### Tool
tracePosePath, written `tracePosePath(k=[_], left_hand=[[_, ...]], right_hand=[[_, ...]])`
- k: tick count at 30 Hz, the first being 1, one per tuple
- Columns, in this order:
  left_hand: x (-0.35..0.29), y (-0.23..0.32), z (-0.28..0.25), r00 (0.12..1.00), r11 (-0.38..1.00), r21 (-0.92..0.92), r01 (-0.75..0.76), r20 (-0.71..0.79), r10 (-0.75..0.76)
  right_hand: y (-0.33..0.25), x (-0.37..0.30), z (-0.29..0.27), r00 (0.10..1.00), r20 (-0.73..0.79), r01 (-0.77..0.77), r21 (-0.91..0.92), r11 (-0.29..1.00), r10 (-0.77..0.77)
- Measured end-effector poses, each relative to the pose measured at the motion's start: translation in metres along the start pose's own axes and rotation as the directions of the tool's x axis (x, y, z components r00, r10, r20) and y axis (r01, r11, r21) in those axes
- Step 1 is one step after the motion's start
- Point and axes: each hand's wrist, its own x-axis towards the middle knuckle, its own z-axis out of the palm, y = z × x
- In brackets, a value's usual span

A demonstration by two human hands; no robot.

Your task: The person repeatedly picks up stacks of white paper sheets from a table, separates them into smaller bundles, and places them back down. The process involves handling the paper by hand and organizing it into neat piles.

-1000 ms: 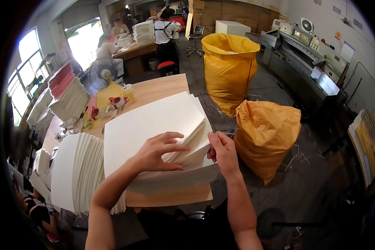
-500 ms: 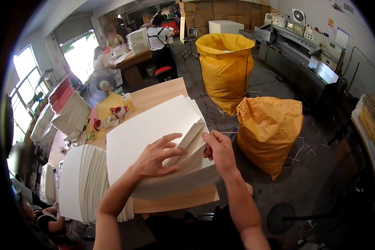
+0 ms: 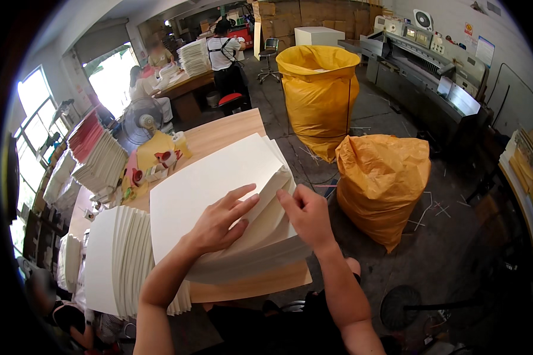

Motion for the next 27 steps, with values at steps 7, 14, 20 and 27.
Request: tracePosePath(k=[7, 14, 20, 27], left_hand=[[-0.001, 0.000, -0.005, 0.998, 0.999, 0.013, -0.052, 0.047, 0.051], [0.000, 0.000, -0.005, 0.999, 0.997, -0.073, -0.036, 0.025, 0.038], [0.002, 0.003, -0.003, 0.997, 0.996, 0.083, -0.031, 0.079, 0.024], [0.002, 0.009, -0.004, 0.998, 0.999, 0.019, -0.034, 0.054, 0.033]], right_hand=[[-0.009, 0.005, 0.001, 0.989, 0.063, -0.148, 0.314, 0.938, 0.135], [-0.002, 0.000, -0.005, 0.991, 0.059, -0.135, 0.315, 0.939, 0.123], [-0.002, 0.002, -0.003, 1.000, 0.016, 0.006, 0.044, 0.999, -0.007], [-0.006, 0.002, -0.001, 0.990, 0.056, -0.138, 0.312, 0.940, 0.127]])
